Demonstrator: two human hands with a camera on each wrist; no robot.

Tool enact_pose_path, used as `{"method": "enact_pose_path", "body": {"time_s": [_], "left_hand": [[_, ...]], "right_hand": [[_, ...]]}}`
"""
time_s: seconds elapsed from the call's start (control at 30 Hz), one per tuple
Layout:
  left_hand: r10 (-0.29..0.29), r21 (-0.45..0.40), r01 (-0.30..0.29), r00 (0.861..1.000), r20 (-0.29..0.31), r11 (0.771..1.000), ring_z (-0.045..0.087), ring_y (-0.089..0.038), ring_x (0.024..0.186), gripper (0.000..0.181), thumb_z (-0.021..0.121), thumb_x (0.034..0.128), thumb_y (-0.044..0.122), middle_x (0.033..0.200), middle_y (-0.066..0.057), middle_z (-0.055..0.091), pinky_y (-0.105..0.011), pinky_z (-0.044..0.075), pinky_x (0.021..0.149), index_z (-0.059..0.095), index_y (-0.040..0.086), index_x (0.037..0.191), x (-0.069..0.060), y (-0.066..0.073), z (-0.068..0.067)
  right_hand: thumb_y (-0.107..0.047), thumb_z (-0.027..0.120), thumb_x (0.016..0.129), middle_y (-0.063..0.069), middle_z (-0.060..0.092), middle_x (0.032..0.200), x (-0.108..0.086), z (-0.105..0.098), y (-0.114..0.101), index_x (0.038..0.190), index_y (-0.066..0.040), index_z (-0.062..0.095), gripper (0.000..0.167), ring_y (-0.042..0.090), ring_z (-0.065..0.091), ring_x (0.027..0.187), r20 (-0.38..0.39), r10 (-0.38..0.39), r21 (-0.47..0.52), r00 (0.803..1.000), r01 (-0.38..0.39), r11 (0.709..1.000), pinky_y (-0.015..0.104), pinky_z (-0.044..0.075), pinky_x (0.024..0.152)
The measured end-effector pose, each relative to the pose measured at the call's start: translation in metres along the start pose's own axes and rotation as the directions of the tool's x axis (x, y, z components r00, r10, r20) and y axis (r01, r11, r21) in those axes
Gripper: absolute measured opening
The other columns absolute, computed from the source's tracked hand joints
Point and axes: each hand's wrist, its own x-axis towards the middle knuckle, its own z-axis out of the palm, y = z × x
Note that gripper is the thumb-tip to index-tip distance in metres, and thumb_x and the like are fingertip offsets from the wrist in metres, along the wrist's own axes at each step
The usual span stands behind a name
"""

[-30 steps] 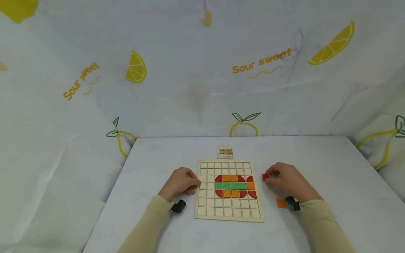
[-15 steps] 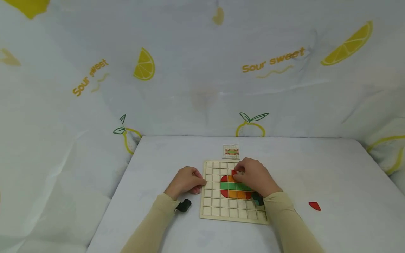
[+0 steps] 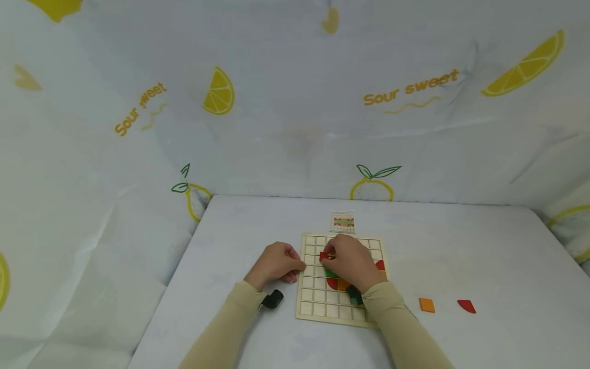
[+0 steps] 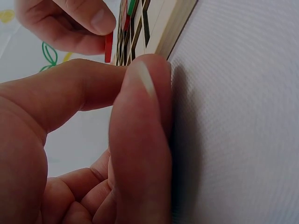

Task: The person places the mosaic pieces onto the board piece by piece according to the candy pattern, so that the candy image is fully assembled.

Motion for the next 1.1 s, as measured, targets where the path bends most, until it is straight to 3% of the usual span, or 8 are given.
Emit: {"method": "enact_pose_path", "body": {"time_s": [0.37, 0.87, 1.1], "left_hand": [[-0.006, -0.012, 0.006, 1.0, 0.006, 1.0, 0.069, -0.011, 0.054, 0.018, 0.084, 0.0885, 0.018, 0.07, -0.005, 0.075, -0.026, 0.06, 0.054, 0.07, 0.008, 0.091, 0.002, 0.003, 0.003], [-0.003, -0.019, 0.003, 1.0, 0.006, 1.0, 0.069, -0.011, 0.054, 0.017, 0.083, 0.0879, 0.017, 0.069, -0.005, 0.075, -0.026, 0.06, 0.054, 0.07, 0.007, 0.091, 0.001, 0.0, 0.0], [-0.005, -0.005, 0.005, 1.0, 0.013, 1.0, 0.069, -0.012, 0.054, 0.017, 0.083, 0.0886, 0.019, 0.069, -0.004, 0.075, -0.026, 0.06, 0.054, 0.071, 0.008, 0.091, 0.003, -0.002, 0.0]], "right_hand": [[-0.026, 0.088, 0.089, -0.001, 0.07, 0.092, 0.002, 0.005, -0.004, 0.093, -0.013, 0.081, 0.015, 0.013, 0.062, 0.078, 0.014, 0.008, -0.027, 1.0, -0.007, 1.0, 0.035, 0.059, 0.073], [-0.023, 0.086, 0.091, -0.002, 0.07, 0.089, 0.007, 0.012, -0.006, 0.089, -0.014, 0.081, 0.01, 0.012, 0.06, 0.077, 0.018, -0.047, -0.052, 0.999, 0.048, 0.997, 0.034, 0.058, 0.072], [-0.026, 0.085, 0.094, -0.002, 0.071, 0.091, 0.003, 0.007, -0.007, 0.09, -0.015, 0.082, 0.013, 0.012, 0.063, 0.08, 0.011, -0.047, -0.036, 0.999, 0.047, 0.998, 0.035, 0.059, 0.074]]}}
